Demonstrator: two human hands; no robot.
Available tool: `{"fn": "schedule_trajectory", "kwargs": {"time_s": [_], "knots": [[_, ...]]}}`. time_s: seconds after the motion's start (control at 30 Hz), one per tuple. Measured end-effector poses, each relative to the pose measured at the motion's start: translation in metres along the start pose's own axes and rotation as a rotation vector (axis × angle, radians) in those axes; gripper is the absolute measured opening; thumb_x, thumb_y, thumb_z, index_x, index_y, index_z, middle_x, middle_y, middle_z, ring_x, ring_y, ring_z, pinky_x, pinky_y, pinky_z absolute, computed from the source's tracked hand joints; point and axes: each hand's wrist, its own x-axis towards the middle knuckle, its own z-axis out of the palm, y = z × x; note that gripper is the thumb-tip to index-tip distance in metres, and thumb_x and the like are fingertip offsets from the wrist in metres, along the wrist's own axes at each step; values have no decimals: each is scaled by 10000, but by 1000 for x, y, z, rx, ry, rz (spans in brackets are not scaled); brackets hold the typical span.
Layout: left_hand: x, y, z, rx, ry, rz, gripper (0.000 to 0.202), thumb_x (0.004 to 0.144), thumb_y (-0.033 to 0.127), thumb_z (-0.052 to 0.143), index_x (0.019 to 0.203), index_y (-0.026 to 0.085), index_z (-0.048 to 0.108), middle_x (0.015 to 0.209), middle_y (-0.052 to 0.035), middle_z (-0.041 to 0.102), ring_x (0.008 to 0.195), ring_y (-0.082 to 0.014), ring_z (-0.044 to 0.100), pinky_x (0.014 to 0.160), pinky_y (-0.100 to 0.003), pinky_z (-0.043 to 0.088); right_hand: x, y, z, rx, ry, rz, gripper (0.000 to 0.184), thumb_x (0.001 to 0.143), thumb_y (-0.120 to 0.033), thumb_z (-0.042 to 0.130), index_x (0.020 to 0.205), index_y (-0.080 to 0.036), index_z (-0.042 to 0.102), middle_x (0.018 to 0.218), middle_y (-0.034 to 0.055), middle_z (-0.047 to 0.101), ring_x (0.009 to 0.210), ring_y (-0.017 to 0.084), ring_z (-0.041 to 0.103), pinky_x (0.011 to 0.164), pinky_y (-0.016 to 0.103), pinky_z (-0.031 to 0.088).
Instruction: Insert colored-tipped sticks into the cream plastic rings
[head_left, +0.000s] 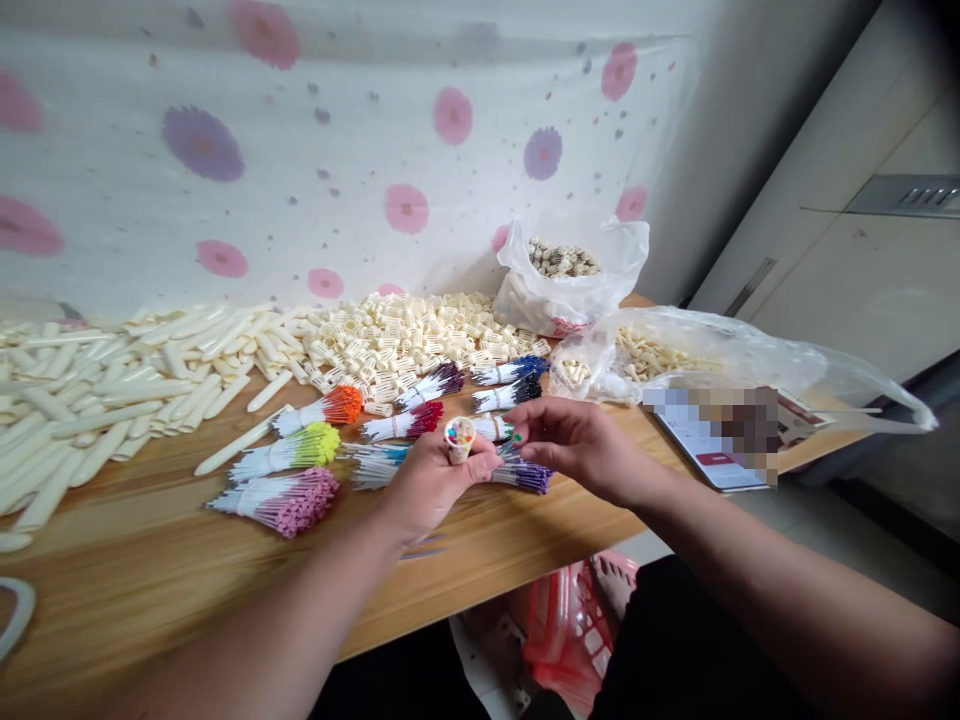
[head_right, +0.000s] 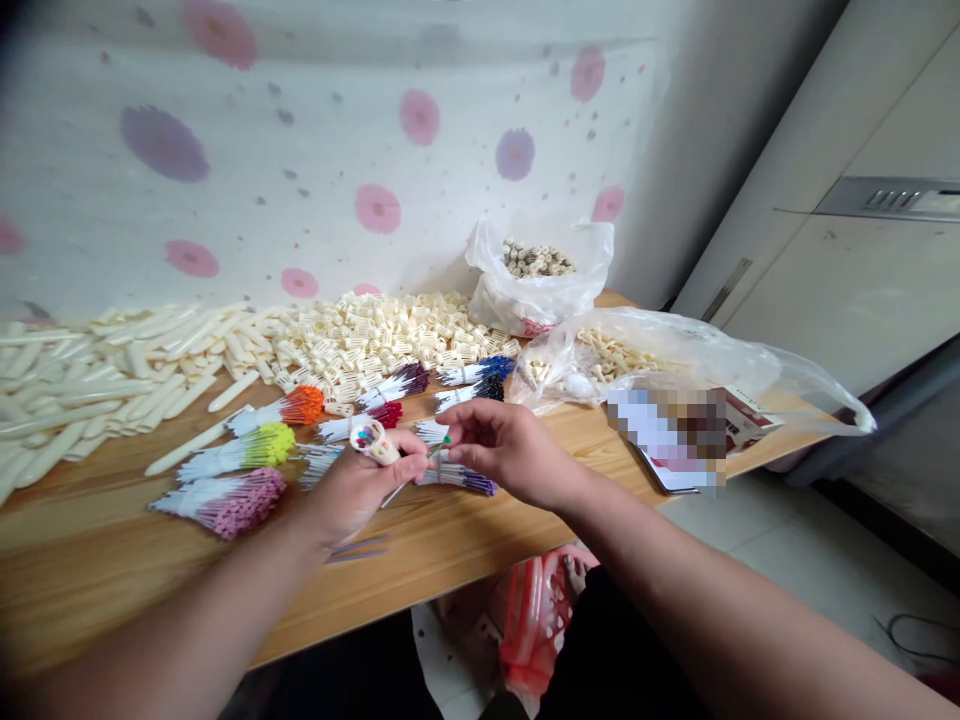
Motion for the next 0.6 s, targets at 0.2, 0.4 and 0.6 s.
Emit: {"fn": "schedule_trajectory", "kwargs": {"time_s": [0.2, 0.4, 0.6], "knots": [[-3, -7, 1, -212, -55, 6, 231, 810, 357, 604, 709, 151, 595, 679, -4, 544, 668, -120, 492, 651, -260, 387, 0, 1, 8, 30, 5, -130, 101, 797, -254, 644, 841, -163, 639, 780, 16, 649, 696, 104, 588, 622, 223, 466], [0, -6, -1, 47, 125, 108, 195, 816, 329, 603, 745, 149, 637, 712, -22, 603, 688, -141, 537, 655, -263, 407, -8, -25, 5, -450, 83, -488, 47, 833, -156, 574, 837, -163, 621, 782, 55, 653, 712, 145, 609, 633, 276, 491], [2, -7, -5, 211, 300, 236, 138, 809, 262, 594, 732, 163, 653, 724, -19, 635, 675, -140, 553, 651, -266, 429, -56, -72, 1, -740, 364, -702, 234, 804, -151, 598, 1026, -225, 609, 901, 74, 682, 885, 222, 639, 786, 363, 527]]}}
